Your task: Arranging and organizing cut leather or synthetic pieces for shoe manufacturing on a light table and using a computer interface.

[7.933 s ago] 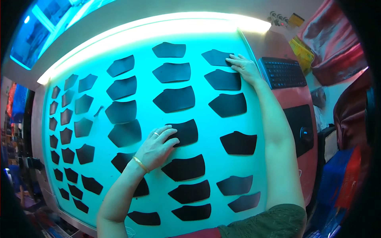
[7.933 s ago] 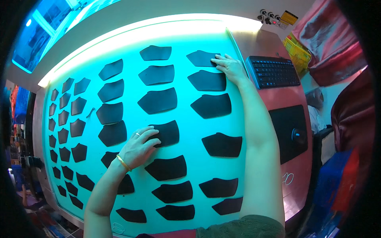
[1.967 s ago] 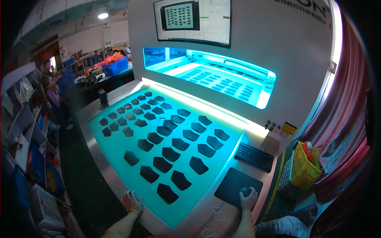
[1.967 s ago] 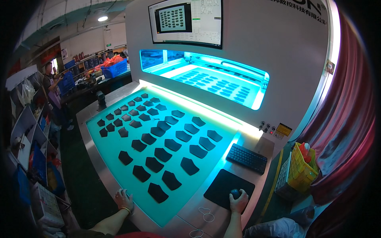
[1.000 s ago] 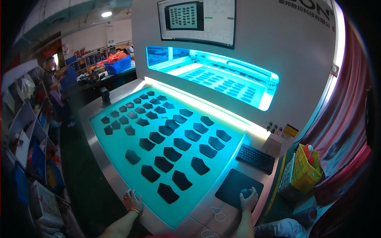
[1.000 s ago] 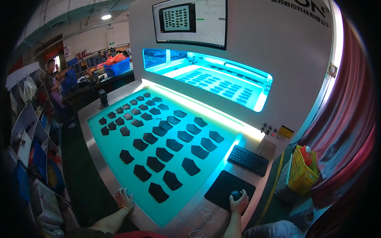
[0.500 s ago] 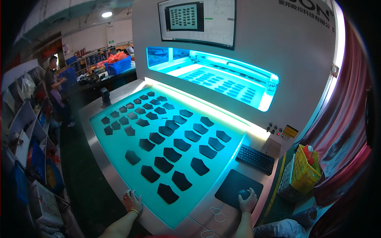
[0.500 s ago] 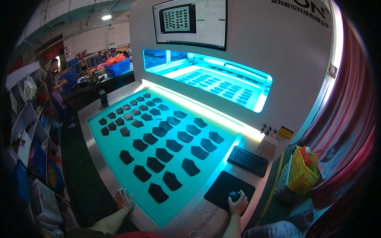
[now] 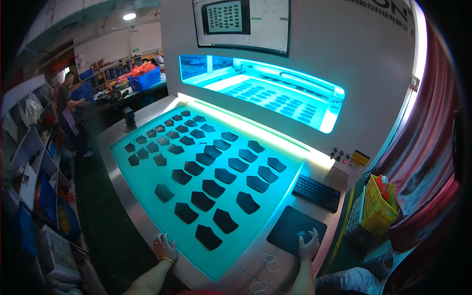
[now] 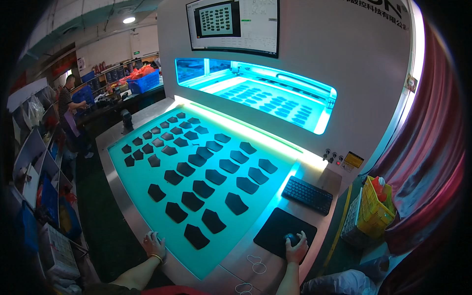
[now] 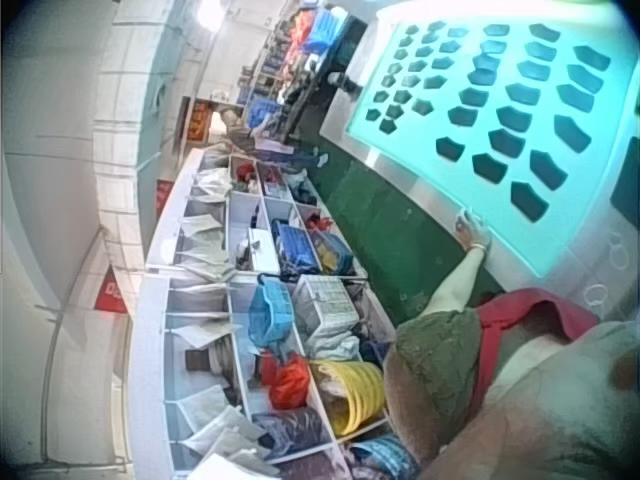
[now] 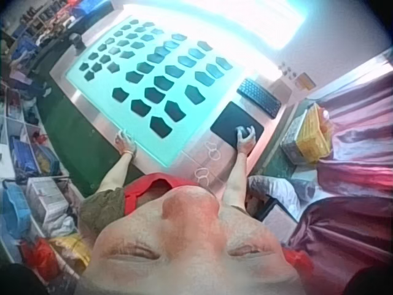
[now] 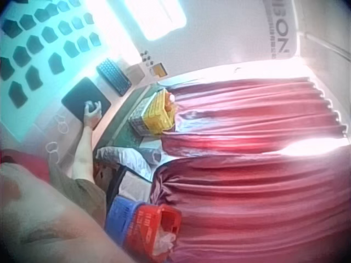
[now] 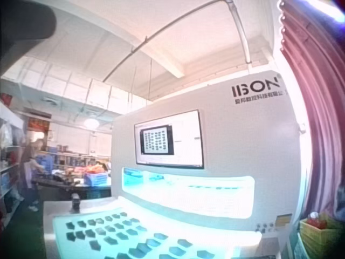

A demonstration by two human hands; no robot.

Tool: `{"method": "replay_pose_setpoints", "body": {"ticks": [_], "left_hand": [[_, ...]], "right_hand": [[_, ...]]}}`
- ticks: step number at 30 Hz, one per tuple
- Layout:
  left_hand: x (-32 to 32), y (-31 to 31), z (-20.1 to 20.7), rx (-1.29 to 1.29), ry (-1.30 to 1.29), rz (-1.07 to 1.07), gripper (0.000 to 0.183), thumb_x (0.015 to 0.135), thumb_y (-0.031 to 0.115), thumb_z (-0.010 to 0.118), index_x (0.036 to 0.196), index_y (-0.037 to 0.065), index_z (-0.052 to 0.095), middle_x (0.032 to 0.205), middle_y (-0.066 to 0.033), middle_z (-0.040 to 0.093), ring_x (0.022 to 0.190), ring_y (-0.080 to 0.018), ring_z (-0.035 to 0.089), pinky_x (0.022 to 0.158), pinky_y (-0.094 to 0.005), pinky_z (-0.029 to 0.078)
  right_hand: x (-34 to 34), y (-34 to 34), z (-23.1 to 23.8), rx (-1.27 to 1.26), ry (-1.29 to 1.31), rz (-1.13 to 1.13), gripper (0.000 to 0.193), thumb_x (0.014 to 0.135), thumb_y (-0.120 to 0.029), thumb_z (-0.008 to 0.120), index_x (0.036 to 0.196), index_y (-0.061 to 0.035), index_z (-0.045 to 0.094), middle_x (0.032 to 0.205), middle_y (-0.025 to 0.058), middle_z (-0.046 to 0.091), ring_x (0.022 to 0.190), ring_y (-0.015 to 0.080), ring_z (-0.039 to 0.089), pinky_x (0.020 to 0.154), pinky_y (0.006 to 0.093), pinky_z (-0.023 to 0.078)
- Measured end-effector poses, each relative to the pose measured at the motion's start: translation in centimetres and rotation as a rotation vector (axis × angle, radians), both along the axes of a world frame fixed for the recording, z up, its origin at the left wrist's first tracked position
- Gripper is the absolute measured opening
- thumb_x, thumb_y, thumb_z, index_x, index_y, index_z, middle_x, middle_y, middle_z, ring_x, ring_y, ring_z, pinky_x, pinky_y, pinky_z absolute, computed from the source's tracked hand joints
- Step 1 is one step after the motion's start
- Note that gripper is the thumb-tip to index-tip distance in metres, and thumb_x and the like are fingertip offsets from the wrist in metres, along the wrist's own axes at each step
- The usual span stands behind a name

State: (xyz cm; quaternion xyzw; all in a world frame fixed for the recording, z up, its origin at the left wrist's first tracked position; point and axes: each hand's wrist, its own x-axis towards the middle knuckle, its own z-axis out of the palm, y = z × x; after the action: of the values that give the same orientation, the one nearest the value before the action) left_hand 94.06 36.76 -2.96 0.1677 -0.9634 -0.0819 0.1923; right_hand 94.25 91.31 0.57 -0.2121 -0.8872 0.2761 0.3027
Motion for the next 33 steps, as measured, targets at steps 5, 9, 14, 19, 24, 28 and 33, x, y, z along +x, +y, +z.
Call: {"method": "replay_pose_setpoints", "body": {"ticks": [5, 9, 14, 19, 24, 28, 33], "left_hand": [[0.2, -0.2, -0.1, 0.013, -0.006, 0.007, 0.049, 0.078, 0.036, 0.071, 0.117, 0.014, 0.052, 0.124, -0.0076, 0.042, 0.125, -0.0268, 0.038, 0.105, -0.0463, 0.028], [0.1, -0.2, -0.1, 0.017, -0.019, 0.013, 0.049, 0.078, 0.036, 0.071, 0.117, 0.014, 0.052, 0.125, -0.0075, 0.041, 0.125, -0.0267, 0.038, 0.105, -0.0461, 0.027], [0.3, -0.1, -0.2, 0.03, -0.05, 0.016, 0.049, 0.078, 0.036, 0.071, 0.118, 0.014, 0.052, 0.125, -0.0072, 0.042, 0.125, -0.027, 0.039, 0.105, -0.0465, 0.028], [-0.1, -0.9, -0.9, 0.013, -0.016, -0.004, 0.049, 0.078, 0.038, 0.07, 0.118, 0.014, 0.052, 0.124, -0.0072, 0.043, 0.125, -0.0269, 0.039, 0.102, -0.0472, 0.031], [0.4, -1.2, -0.8, -0.013, -0.031, 0.017, 0.049, 0.079, 0.039, 0.069, 0.117, 0.015, 0.053, 0.125, -0.0073, 0.043, 0.127, -0.0259, 0.038, 0.103, -0.0465, 0.029], [1.7, -2.4, -1.2, 0.008, -0.055, 0.023, 0.049, 0.08, 0.041, 0.068, 0.118, 0.015, 0.053, 0.125, -0.0074, 0.043, 0.128, -0.0252, 0.036, 0.104, -0.0459, 0.027], [3.2, -6.7, -4.1, -0.018, -0.038, 0.008, 0.048, 0.082, 0.04, 0.068, 0.12, 0.014, 0.053, 0.126, -0.0083, 0.043, 0.127, -0.0266, 0.038, 0.104, -0.0465, 0.028]], "right_hand": [[-0.1, 0.2, -0.4, -0.009, -0.015, 0.004, 0.068, 0.073, -0.025, 0.075, 0.132, -0.008, 0.046, 0.113, 0.0113, 0.064, 0.107, 0.0332, 0.058, 0.094, 0.0451, 0.043], [-0.1, 0.1, -0.1, -0.019, 0.01, 0.004, 0.065, 0.073, -0.025, 0.075, 0.13, -0.007, 0.048, 0.11, 0.0116, 0.065, 0.105, 0.0326, 0.059, 0.093, 0.0448, 0.043], [-0.1, 0.5, -0.5, -0.028, 0.025, -0.015, 0.06, 0.075, -0.024, 0.074, 0.128, -0.0062, 0.05, 0.109, 0.0122, 0.065, 0.103, 0.0328, 0.061, 0.092, 0.044, 0.045], [-0.4, 0.5, -0.5, -0.027, -0.001, 0.006, 0.06, 0.077, -0.025, 0.072, 0.129, -0.0078, 0.049, 0.11, 0.0115, 0.065, 0.105, 0.0326, 0.06, 0.093, 0.0447, 0.044], [0.2, -0.5, 0.2, 0.003, -0.066, -0.019, 0.061, 0.077, -0.029, 0.072, 0.129, -0.0088, 0.049, 0.112, 0.0104, 0.064, 0.107, 0.0318, 0.058, 0.095, 0.045, 0.042], [1.8, -1.9, -1.0, 0.013, -0.067, -0.028, 0.06, 0.077, -0.03, 0.071, 0.129, -0.0089, 0.049, 0.112, 0.0101, 0.063, 0.107, 0.0322, 0.058, 0.095, 0.0449, 0.042], [3.5, -6.3, -5.0, -0.009, -0.008, -0.06, 0.059, 0.077, -0.03, 0.071, 0.127, -0.0081, 0.05, 0.108, 0.0104, 0.064, 0.102, 0.033, 0.059, 0.091, 0.045, 0.043]]}}
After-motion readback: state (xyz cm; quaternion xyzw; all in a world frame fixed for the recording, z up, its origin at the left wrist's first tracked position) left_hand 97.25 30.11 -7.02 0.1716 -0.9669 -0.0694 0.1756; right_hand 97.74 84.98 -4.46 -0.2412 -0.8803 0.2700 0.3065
